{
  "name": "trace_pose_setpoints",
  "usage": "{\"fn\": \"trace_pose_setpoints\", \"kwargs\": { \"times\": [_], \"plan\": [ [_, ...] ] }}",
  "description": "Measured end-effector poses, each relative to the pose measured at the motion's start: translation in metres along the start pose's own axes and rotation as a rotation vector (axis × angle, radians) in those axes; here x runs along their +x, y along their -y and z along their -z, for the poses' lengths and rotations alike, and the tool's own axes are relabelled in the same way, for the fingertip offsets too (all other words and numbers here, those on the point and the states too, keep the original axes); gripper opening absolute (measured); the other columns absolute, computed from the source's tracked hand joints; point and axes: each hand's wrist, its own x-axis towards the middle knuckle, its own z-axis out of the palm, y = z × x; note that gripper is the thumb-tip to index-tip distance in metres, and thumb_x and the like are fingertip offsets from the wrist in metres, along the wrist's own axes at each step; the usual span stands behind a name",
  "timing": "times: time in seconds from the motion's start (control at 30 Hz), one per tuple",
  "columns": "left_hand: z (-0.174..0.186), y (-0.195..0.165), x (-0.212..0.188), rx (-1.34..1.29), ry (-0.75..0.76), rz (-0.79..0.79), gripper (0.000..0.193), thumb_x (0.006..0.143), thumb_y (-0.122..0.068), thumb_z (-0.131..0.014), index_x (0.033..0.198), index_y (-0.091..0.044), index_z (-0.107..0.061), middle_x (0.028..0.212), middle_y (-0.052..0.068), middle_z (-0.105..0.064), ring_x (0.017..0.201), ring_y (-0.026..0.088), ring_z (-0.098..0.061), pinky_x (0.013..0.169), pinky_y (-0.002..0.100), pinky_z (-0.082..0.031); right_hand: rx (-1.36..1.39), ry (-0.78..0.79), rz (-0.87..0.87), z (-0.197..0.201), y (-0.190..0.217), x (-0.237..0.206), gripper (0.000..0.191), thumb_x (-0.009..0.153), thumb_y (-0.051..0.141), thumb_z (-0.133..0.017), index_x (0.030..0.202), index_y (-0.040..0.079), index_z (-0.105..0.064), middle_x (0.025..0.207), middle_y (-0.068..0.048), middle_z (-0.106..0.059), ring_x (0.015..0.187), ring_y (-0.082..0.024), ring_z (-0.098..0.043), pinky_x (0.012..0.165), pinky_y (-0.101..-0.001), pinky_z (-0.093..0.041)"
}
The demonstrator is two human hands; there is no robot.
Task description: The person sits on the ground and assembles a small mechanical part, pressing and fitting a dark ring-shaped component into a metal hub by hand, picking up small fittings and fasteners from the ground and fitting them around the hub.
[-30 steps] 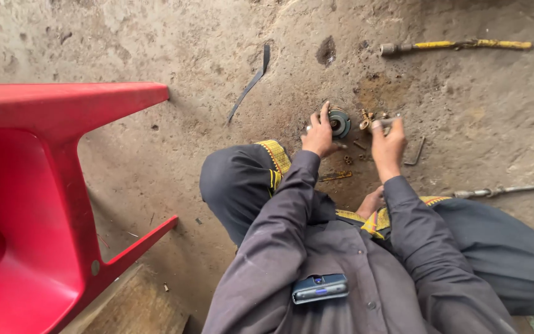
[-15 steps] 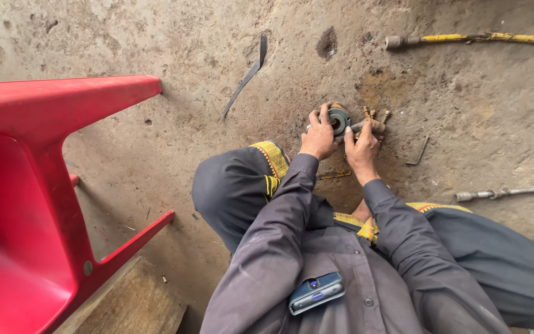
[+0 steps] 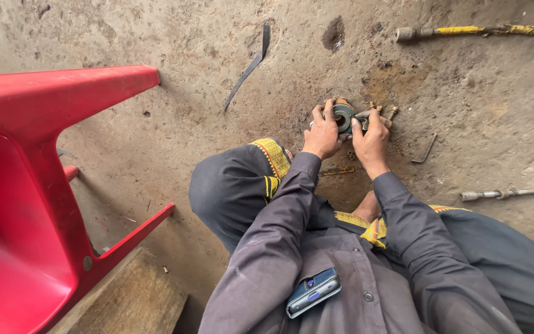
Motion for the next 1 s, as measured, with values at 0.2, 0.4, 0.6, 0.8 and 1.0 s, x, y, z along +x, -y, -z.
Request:
{"fn": "trace_pose_setpoints", "kwargs": {
  "times": [0.2, 0.4, 0.6, 0.8, 1.0],
  "plan": [
    [-0.001, 0.001, 0.000, -0.001, -0.004, -0.005, 0.115, 0.076, -0.036, -0.087, 0.158, -0.020, -0.008, 0.156, 0.023, -0.025, 0.126, 0.050, -0.056, 0.093, 0.065, -0.049, -0.009, -0.064, -0.251, -0.002, 0.001, -0.004, 0.024, 0.093, 0.018, -0.081, 0.095, 0.001, -0.065, 0.079, -0.016, -0.070, 0.072, -0.029, -0.068, 0.067, -0.0411, -0.053],
    [-0.005, 0.006, 0.003, 0.001, -0.005, -0.022, 0.113, 0.078, -0.033, -0.086, 0.158, -0.019, -0.008, 0.155, 0.024, -0.024, 0.125, 0.049, -0.057, 0.092, 0.066, -0.047, -0.162, -0.051, -0.028, -0.014, -0.012, -0.003, 0.023, 0.099, 0.016, -0.076, 0.097, 0.002, -0.057, 0.082, -0.014, -0.070, 0.076, -0.030, -0.071, 0.069, -0.0433, -0.055],
    [-0.007, 0.007, 0.000, -0.004, -0.030, -0.020, 0.111, 0.077, -0.028, -0.084, 0.159, -0.019, -0.010, 0.155, 0.023, -0.027, 0.123, 0.049, -0.058, 0.091, 0.065, -0.049, -0.153, 0.022, 0.029, -0.013, -0.023, 0.004, 0.019, 0.099, 0.015, -0.074, 0.097, 0.003, -0.059, 0.081, -0.016, -0.068, 0.075, -0.038, -0.070, 0.069, -0.0466, -0.054],
    [-0.007, 0.007, 0.001, -0.018, -0.038, -0.026, 0.111, 0.077, -0.031, -0.085, 0.158, -0.018, -0.010, 0.153, 0.023, -0.027, 0.123, 0.049, -0.057, 0.090, 0.066, -0.049, -0.092, 0.062, -0.020, -0.009, -0.018, 0.008, 0.024, 0.099, 0.016, -0.076, 0.097, 0.001, -0.057, 0.079, -0.019, -0.068, 0.075, -0.040, -0.070, 0.069, -0.0477, -0.053],
    [-0.006, 0.007, 0.001, -0.033, -0.058, -0.030, 0.112, 0.076, -0.034, -0.086, 0.158, -0.019, -0.011, 0.153, 0.023, -0.028, 0.126, 0.049, -0.055, 0.090, 0.067, -0.048, -0.173, 0.025, 0.115, -0.007, -0.014, 0.015, 0.024, 0.097, 0.015, -0.077, 0.097, 0.001, -0.058, 0.082, -0.021, -0.067, 0.079, -0.042, -0.068, 0.071, -0.0490, -0.053]
  ]
}}
